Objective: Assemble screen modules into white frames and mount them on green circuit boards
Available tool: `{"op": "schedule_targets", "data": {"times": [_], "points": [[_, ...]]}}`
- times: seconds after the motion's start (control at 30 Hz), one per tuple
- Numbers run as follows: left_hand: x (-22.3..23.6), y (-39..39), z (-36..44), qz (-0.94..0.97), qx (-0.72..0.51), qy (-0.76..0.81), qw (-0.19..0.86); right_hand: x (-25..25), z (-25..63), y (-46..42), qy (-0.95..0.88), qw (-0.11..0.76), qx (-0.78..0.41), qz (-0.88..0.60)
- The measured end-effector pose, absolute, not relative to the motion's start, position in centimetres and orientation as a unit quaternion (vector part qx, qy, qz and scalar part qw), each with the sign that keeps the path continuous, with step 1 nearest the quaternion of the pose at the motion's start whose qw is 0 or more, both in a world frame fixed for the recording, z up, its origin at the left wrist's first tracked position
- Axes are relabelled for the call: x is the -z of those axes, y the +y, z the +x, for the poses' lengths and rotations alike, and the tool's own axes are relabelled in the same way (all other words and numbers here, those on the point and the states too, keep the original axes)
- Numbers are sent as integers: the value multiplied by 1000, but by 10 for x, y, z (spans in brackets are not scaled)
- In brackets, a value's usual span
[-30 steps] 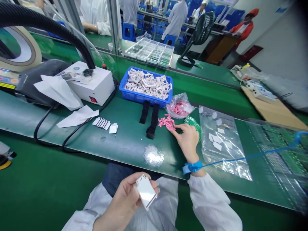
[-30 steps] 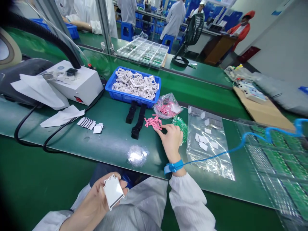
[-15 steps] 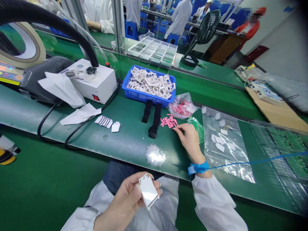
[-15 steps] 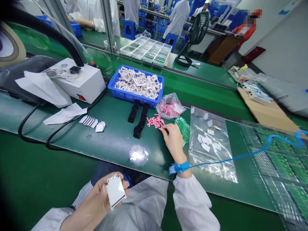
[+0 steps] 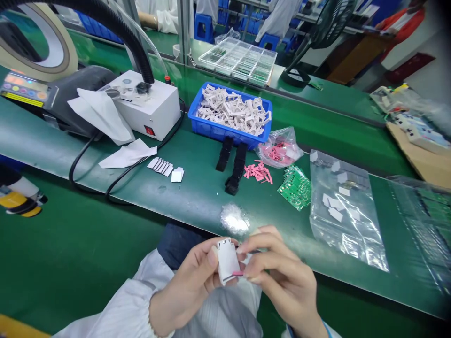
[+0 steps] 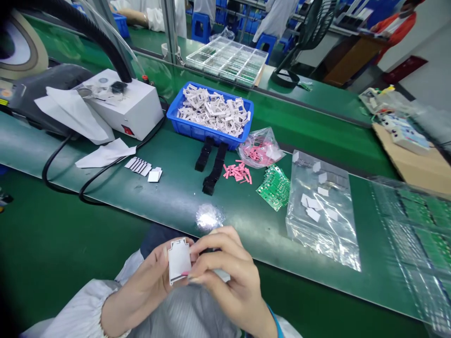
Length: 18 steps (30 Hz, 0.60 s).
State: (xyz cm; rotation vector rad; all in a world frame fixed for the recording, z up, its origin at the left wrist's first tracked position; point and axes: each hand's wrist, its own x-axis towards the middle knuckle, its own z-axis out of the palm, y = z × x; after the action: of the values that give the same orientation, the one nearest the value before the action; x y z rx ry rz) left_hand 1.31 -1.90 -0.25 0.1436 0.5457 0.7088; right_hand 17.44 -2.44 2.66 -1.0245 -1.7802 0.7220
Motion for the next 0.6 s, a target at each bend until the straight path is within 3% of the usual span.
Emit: {"op": "schedule_targets", "data": {"times": [0.43, 0.6], "points": [[-3, -23, 10, 56, -345, 245, 904, -14, 173, -31, -693, 480, -302, -444], [-7, -21, 10, 64, -342, 250, 904, -18, 169, -33, -742, 473, -197, -431]]}}
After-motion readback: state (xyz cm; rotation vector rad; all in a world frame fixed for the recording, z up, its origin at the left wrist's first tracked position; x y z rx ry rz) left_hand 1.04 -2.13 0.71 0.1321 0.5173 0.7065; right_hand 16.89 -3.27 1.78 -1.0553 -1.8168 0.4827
